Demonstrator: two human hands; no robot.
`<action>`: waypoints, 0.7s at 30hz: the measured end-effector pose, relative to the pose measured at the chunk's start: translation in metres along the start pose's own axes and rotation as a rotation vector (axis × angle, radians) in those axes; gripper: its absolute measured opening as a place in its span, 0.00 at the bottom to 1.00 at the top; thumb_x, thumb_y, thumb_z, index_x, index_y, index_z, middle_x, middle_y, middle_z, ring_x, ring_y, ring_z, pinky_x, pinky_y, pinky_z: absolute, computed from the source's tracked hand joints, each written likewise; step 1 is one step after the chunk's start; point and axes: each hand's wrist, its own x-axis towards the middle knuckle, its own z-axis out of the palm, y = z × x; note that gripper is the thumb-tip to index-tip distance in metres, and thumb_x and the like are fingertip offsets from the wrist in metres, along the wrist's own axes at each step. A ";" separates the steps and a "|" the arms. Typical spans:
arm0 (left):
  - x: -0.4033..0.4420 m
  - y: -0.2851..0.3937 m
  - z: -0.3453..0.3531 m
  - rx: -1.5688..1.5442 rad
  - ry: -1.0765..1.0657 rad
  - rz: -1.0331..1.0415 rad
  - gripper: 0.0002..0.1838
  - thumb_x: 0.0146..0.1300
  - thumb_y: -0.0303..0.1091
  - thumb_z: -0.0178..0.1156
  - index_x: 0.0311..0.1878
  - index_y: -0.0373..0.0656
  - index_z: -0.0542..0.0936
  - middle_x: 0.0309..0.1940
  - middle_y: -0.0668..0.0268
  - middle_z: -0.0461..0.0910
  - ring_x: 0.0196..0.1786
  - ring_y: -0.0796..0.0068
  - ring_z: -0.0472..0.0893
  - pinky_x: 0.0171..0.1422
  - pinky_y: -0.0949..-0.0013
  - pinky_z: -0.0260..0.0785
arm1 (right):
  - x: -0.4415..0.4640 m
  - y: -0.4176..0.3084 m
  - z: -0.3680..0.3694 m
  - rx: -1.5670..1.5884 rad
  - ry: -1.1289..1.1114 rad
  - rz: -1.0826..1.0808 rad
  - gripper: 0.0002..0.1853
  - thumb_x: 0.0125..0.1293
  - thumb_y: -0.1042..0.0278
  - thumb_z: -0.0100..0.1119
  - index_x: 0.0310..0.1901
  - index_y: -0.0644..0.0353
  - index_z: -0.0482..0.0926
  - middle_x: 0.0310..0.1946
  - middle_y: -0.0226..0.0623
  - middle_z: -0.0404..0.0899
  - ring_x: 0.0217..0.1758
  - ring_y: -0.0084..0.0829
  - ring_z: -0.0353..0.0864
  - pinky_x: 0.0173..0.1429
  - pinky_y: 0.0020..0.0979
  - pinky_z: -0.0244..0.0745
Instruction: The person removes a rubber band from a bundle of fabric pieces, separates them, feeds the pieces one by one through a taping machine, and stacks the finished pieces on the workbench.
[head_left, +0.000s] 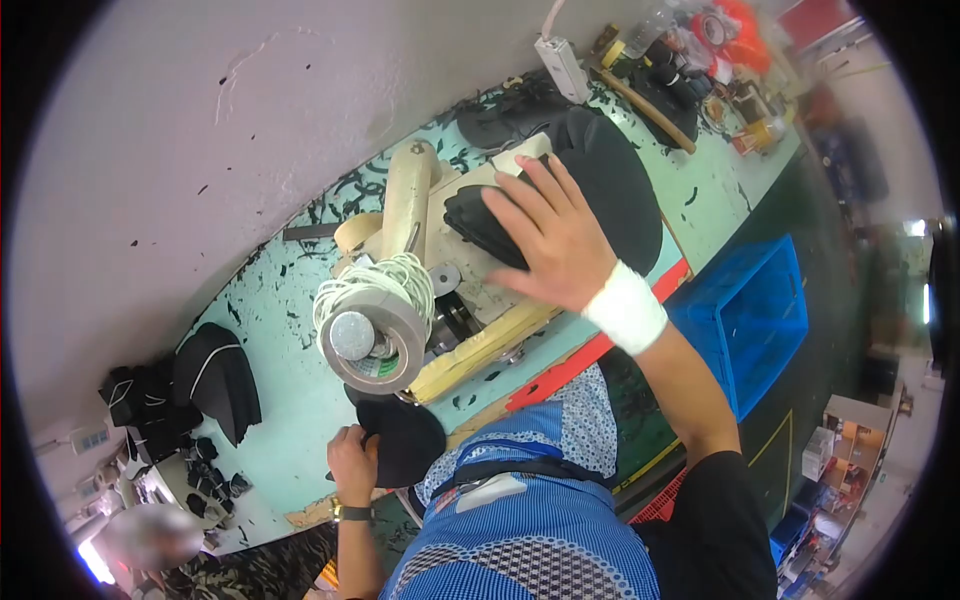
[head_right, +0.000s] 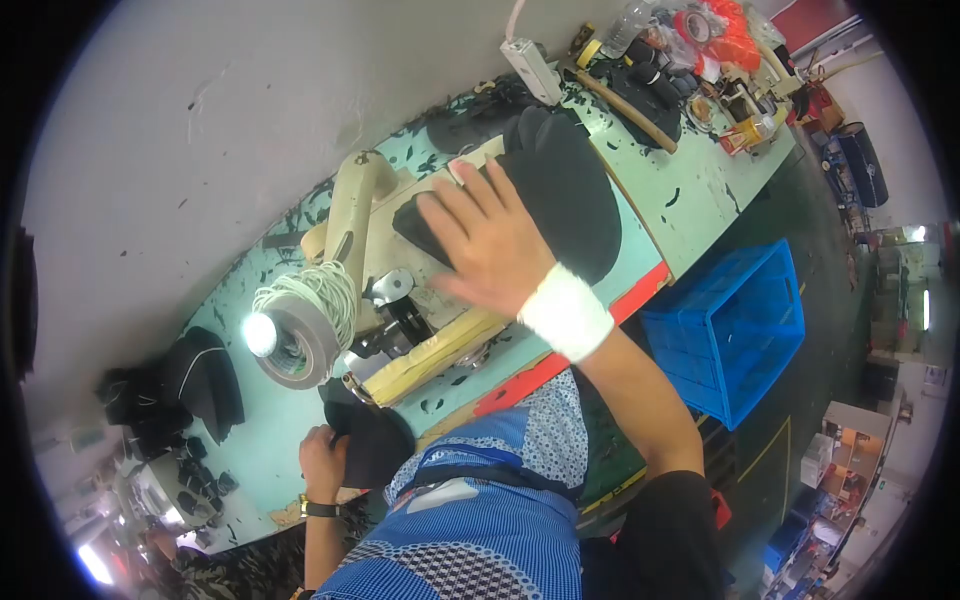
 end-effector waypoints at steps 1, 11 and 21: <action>-0.001 0.002 -0.012 -0.045 -0.116 -0.007 0.15 0.56 0.37 0.69 0.40 0.36 0.81 0.30 0.54 0.81 0.33 0.56 0.81 0.39 0.58 0.72 | -0.006 -0.012 -0.003 0.014 -0.004 -0.002 0.37 0.47 0.59 0.72 0.60 0.65 0.71 0.50 0.52 0.76 0.57 0.52 0.74 0.69 0.49 0.64; 0.036 0.101 -0.074 -0.678 -0.571 0.149 0.10 0.61 0.30 0.65 0.42 0.35 0.82 0.28 0.62 0.81 0.31 0.82 0.76 0.36 0.75 0.68 | -0.089 -0.137 0.035 1.282 -0.487 0.833 0.13 0.65 0.64 0.60 0.28 0.66 0.80 0.15 0.33 0.71 0.23 0.26 0.76 0.30 0.32 0.69; 0.071 0.109 -0.078 -0.229 -0.163 0.352 0.10 0.66 0.34 0.60 0.41 0.36 0.82 0.31 0.60 0.81 0.34 0.80 0.79 0.39 0.75 0.69 | -0.080 -0.156 0.068 1.778 -0.285 1.525 0.13 0.69 0.63 0.58 0.34 0.65 0.83 0.25 0.28 0.80 0.28 0.14 0.74 0.33 0.22 0.69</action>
